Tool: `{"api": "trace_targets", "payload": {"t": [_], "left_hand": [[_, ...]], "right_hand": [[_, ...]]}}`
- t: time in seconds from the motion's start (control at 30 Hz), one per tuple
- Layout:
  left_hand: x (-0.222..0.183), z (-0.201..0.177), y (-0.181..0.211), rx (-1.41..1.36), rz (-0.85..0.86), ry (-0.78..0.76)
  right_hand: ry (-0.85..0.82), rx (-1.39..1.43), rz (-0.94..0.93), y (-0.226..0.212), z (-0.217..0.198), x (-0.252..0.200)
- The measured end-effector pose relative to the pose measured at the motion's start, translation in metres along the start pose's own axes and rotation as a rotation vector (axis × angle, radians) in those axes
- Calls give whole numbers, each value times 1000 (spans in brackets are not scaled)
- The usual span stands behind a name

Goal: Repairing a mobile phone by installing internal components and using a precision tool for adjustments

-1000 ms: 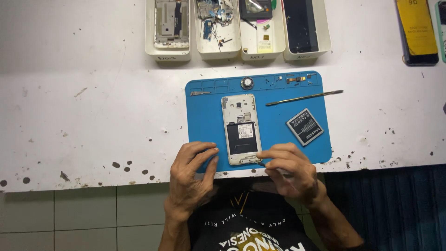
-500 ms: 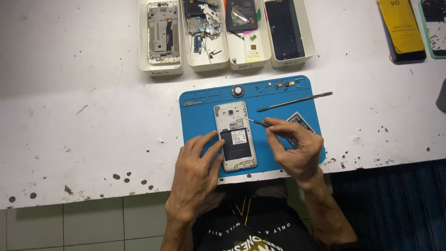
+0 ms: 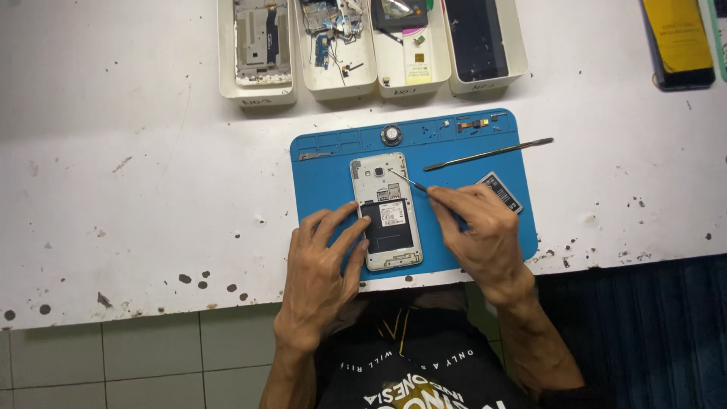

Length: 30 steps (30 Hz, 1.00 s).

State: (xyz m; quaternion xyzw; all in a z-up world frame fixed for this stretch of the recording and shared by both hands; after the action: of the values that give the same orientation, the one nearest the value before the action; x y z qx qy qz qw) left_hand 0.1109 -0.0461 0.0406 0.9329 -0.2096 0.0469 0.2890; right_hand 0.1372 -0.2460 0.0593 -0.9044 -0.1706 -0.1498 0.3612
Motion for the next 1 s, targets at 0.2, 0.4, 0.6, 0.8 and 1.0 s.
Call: {"api": "trace_targets", "payload": {"t": [0.2, 0.4, 0.6, 0.8, 1.0], "left_hand": [[-3, 4, -3, -32, -15, 5], [-3, 3, -4, -22, -21, 2], [-2, 3, -4, -38, -24, 2], [-3, 4, -7, -45, -29, 6], [-1, 4, -8, -67, -35, -7]], "right_hand": [[11, -30, 12, -11, -7, 5], [-74, -52, 32, -6, 5, 7], [-81, -48, 61, -7, 6, 12], [-138, -49, 87, -11, 11, 15], [-180, -52, 93, -16, 16, 27]]}}
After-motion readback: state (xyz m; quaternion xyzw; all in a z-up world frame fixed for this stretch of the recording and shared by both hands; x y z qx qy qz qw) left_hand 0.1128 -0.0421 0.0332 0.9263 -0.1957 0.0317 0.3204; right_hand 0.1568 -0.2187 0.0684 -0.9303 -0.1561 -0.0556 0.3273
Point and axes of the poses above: each hand's wrist, its own x-axis towards the middle knuckle, its own z-axis out of the palm, y = z × x, the point moved 10 cm from there along x, towards the middle knuckle, and after that the axes turned 8 degrees about -y, right-handed, at the moved point
